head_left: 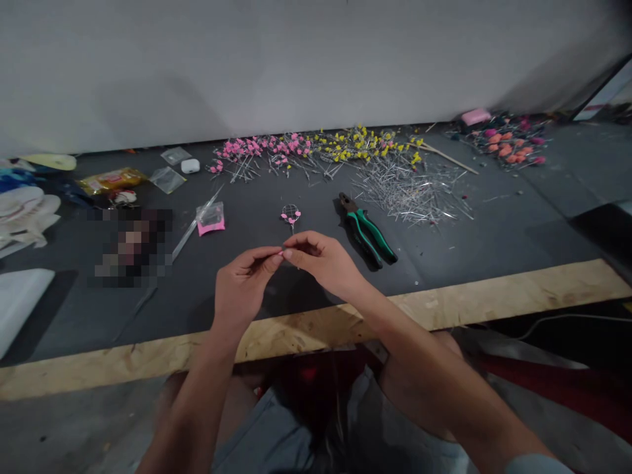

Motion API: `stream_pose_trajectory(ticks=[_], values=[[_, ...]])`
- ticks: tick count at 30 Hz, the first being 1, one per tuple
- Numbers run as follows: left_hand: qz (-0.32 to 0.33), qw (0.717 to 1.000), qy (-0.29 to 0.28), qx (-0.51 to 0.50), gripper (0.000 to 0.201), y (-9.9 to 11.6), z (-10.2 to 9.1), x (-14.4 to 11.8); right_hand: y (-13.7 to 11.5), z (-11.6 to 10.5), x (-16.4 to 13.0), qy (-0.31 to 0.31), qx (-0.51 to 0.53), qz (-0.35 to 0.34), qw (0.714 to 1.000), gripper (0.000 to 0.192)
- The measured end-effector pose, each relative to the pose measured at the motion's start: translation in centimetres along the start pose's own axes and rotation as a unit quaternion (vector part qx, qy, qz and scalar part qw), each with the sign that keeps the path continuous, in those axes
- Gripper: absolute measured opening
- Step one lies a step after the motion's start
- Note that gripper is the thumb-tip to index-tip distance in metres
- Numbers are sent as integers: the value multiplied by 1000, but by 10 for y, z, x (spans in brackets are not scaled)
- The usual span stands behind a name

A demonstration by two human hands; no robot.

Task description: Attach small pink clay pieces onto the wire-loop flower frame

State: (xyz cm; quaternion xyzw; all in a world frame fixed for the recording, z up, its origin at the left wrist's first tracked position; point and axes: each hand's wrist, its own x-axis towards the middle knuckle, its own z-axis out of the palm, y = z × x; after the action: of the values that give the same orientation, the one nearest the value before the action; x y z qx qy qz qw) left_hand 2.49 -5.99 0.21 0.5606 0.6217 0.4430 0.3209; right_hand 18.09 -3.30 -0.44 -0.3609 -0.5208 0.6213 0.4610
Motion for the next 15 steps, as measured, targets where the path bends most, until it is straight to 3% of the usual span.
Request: stream_pose_trajectory(ticks=[5, 10, 15], values=[[40, 999, 10, 6, 18, 19, 4, -4, -11, -7, -8, -36, 19, 30, 999, 18], [82, 995, 8, 62, 16, 36, 6, -6, -16, -11, -12, -33, 89, 49, 994, 18], [166, 976, -22, 137, 15, 47, 3, -7, -21, -11, -10, -41, 123, 51, 990, 12]])
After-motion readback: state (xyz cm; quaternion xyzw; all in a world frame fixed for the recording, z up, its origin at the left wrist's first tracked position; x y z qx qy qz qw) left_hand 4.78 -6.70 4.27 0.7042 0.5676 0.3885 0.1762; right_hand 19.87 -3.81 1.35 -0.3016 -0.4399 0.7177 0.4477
